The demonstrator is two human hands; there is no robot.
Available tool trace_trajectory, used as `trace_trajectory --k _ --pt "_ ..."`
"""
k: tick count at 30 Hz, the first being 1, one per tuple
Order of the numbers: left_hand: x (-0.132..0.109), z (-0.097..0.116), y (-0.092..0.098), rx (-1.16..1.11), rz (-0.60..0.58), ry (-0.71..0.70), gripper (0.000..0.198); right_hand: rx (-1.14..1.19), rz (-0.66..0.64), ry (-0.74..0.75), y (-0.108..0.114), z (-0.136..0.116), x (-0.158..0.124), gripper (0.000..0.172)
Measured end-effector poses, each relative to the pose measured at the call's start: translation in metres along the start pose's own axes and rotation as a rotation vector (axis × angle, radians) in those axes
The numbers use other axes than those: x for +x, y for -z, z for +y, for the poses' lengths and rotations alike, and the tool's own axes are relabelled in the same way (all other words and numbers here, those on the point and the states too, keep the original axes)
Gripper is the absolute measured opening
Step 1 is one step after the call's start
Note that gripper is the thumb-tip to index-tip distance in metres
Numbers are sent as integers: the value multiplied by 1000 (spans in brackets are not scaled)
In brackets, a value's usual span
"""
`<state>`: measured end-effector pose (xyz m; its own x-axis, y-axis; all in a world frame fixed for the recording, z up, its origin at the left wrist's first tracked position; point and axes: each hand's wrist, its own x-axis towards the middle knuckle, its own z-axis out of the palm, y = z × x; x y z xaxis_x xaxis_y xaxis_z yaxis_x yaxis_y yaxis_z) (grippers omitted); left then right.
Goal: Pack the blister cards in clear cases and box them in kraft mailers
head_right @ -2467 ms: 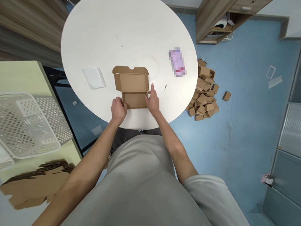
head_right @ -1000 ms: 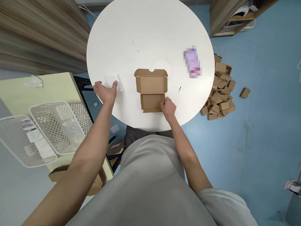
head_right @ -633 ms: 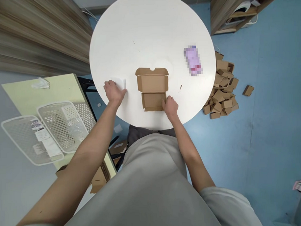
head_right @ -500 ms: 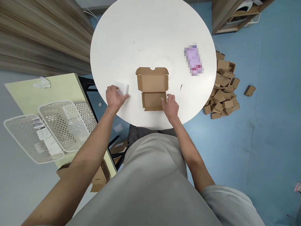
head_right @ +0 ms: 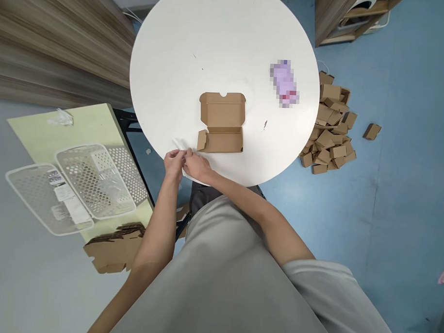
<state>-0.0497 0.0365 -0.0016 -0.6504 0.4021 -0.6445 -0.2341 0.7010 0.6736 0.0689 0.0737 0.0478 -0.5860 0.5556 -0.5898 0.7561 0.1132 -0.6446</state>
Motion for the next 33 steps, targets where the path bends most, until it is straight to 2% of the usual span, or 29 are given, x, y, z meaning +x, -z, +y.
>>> trace_trajectory --k 3,5,9,12,14,17,20,22,24,27,30,33 --pt "-18 -6 6 -177 -57 94 45 -15 -2 -38 -3 -4 2 33" --pt "-34 -9 14 -222 -76 70 47 -20 17 -23 1 -2 -5 30" --pt "-69 -5 30 -198 -70 -4 39 56 60 58 17 7 -37 26" --pt "-90 9 29 -154 -213 -26 39 203 112 57 32 15 -66 26" --pt "-97 23 19 -127 -324 -87 42 281 169 21 45 22 -78 28" --pt "-92 48 -9 -72 -400 -210 46 298 290 -64 71 36 -78 29" --pt "-69 69 -43 50 -473 -355 44 244 415 -111 98 57 -62 32" --pt "-49 76 -66 207 -530 -386 34 206 444 -142 113 72 -50 32" --pt "-33 77 -86 365 -525 -394 23 153 409 -183 120 85 -43 30" --pt "-20 67 -107 577 -440 -430 13 48 309 -261 119 97 -39 23" --pt "-22 50 -113 720 -424 -422 5 -31 234 -342 108 99 -38 20" --pt "-29 34 -112 765 -416 -390 8 -58 190 -397 95 99 -36 23"
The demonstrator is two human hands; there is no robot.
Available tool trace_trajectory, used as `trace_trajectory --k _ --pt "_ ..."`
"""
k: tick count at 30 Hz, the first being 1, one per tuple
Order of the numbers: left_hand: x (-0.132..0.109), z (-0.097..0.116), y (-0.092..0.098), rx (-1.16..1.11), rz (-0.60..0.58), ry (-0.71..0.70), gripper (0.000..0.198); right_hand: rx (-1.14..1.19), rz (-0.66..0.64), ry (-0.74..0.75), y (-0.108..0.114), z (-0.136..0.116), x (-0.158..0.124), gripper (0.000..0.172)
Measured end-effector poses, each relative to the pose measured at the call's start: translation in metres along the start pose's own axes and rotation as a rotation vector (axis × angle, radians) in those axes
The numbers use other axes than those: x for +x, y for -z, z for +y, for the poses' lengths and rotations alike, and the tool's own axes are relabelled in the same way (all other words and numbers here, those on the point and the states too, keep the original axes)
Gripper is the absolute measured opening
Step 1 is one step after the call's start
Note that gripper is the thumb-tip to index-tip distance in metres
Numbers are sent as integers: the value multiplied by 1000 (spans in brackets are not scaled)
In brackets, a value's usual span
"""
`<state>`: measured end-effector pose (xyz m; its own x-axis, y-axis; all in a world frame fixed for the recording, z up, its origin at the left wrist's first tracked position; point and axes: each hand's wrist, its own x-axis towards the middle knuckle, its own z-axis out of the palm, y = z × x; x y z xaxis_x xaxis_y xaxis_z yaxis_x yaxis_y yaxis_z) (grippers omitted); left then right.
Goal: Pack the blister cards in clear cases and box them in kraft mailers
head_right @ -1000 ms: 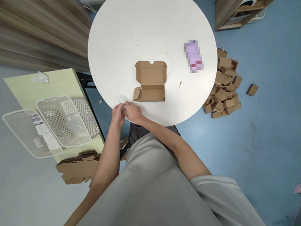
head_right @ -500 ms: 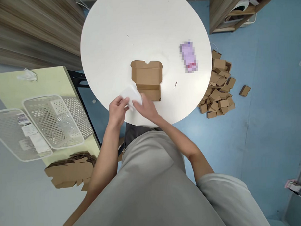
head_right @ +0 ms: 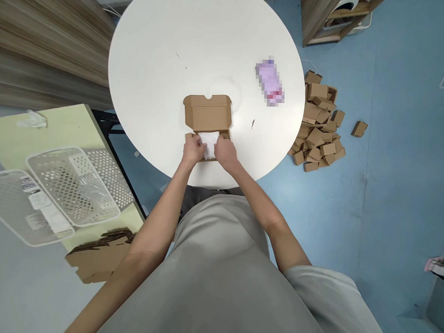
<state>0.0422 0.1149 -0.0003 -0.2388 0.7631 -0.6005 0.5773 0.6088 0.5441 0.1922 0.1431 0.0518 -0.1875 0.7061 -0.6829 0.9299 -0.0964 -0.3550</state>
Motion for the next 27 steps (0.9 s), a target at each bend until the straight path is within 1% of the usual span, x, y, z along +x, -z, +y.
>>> trace_trajectory --k 3,6,9,12,13,14,16,17,18,19,22,24,27 --pt "-9 -6 -10 8 29 22 8 -29 -15 -15 -12 -1 2 26" --pt "-14 -8 -18 -28 107 -5 9 -51 8 2 -19 -2 4 32" --pt "-16 -5 -20 -31 137 -35 9 -58 19 7 -22 -4 4 34" --pt "-21 -4 -11 52 106 -41 7 -64 7 1 -17 -6 -1 32" --pt "-24 -5 -6 77 119 -46 6 -63 11 4 -13 -5 -4 31" --pt "-28 -8 0 91 154 -51 8 -59 26 9 -8 -3 -8 31" --pt "-34 -18 13 84 268 -42 18 -36 89 21 2 6 -17 30" --pt "-35 -24 19 71 319 -16 23 -20 130 21 7 13 -21 29" --pt "-36 -31 24 58 346 27 27 -4 163 14 11 21 -24 29" --pt "-36 -37 26 48 345 80 29 12 189 -2 14 30 -26 29" --pt "-29 -50 26 21 263 199 30 62 197 -57 14 52 -23 27" --pt "-23 -52 20 2 223 213 26 90 176 -69 8 60 -15 22" --pt "-19 -47 13 -9 222 220 24 79 170 -71 -3 62 -5 14"
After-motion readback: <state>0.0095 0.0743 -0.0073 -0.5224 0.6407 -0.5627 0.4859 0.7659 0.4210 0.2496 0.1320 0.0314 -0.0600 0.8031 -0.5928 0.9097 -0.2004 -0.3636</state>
